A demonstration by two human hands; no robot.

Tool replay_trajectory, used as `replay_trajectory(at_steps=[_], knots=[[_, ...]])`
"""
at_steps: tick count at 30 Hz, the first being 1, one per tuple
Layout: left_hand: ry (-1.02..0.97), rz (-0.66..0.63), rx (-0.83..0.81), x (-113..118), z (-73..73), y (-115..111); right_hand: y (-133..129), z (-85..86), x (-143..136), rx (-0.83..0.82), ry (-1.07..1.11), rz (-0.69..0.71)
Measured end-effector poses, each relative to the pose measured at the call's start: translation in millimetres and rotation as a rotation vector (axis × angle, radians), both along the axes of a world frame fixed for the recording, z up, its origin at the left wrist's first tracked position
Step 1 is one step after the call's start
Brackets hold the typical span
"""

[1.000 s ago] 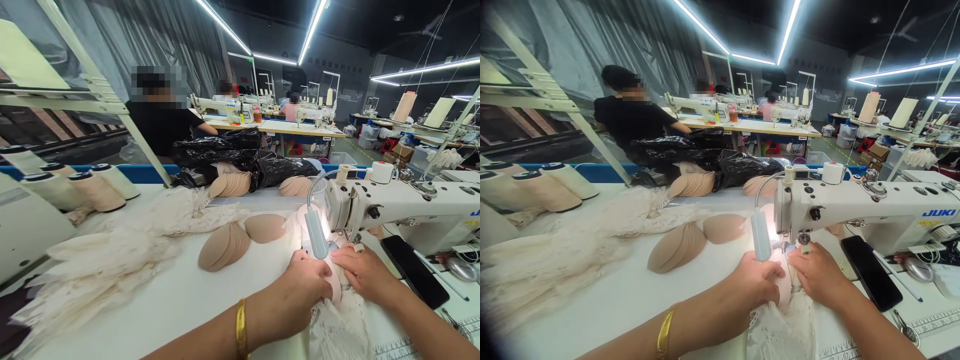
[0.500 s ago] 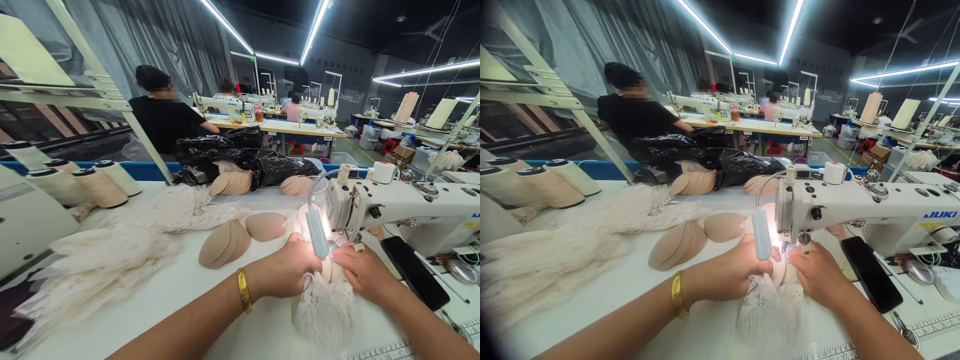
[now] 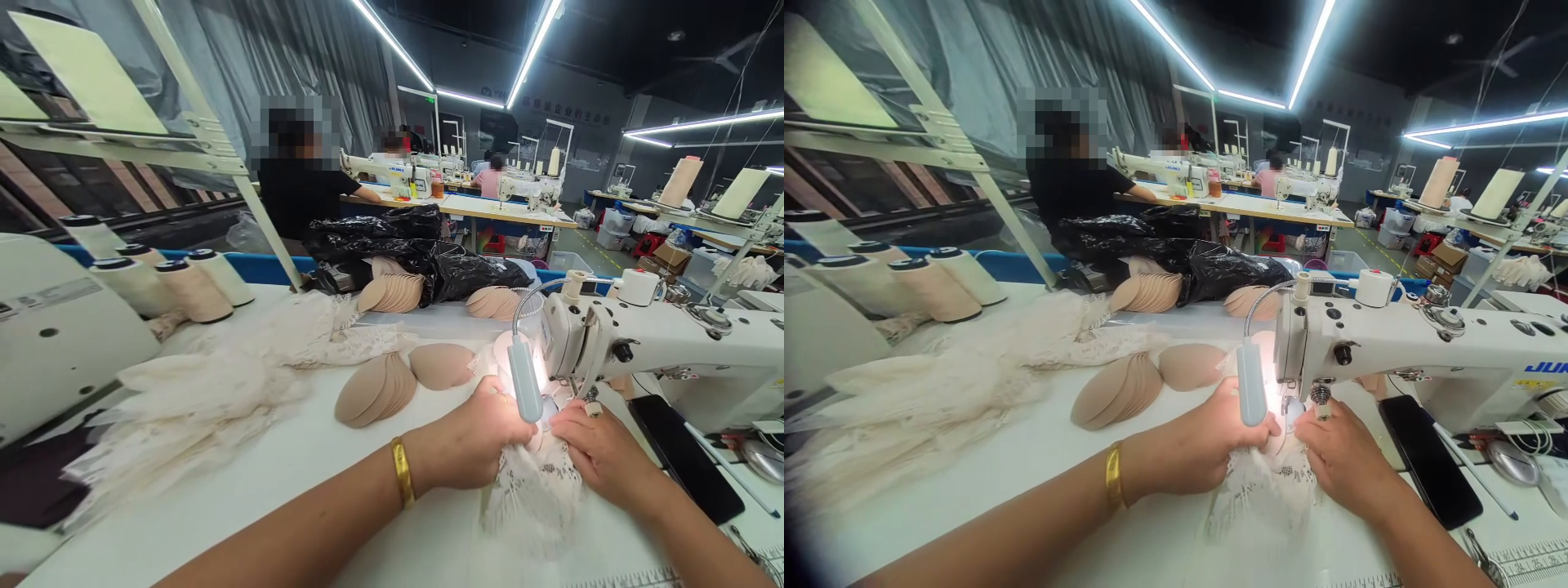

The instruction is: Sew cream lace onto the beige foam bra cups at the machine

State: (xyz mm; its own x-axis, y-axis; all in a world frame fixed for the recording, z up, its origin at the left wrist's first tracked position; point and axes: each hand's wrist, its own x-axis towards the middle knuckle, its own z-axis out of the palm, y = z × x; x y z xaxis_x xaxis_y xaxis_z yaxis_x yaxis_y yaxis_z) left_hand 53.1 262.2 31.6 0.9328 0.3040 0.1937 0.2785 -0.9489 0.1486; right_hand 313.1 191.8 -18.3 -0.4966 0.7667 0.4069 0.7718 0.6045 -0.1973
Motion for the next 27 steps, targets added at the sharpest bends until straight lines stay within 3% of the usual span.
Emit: replay_trajectory(at_steps=[8, 12, 27], knots=[[-0.087, 0.005, -0.095, 3.7, 1.8, 11.4, 0.8, 12.4, -2.1, 0.093, 0.102, -0.105], [-0.111, 0.022, -0.159, 5.4, 3.1, 9.2, 1.9, 16.3, -3.8, 0.058, 0.157, -0.138], [-0.069, 0.004, -0.047, 3.4, -8.2, 16.3, -0.1, 11.8, 0.2, 0.095, 0.189, -0.135]])
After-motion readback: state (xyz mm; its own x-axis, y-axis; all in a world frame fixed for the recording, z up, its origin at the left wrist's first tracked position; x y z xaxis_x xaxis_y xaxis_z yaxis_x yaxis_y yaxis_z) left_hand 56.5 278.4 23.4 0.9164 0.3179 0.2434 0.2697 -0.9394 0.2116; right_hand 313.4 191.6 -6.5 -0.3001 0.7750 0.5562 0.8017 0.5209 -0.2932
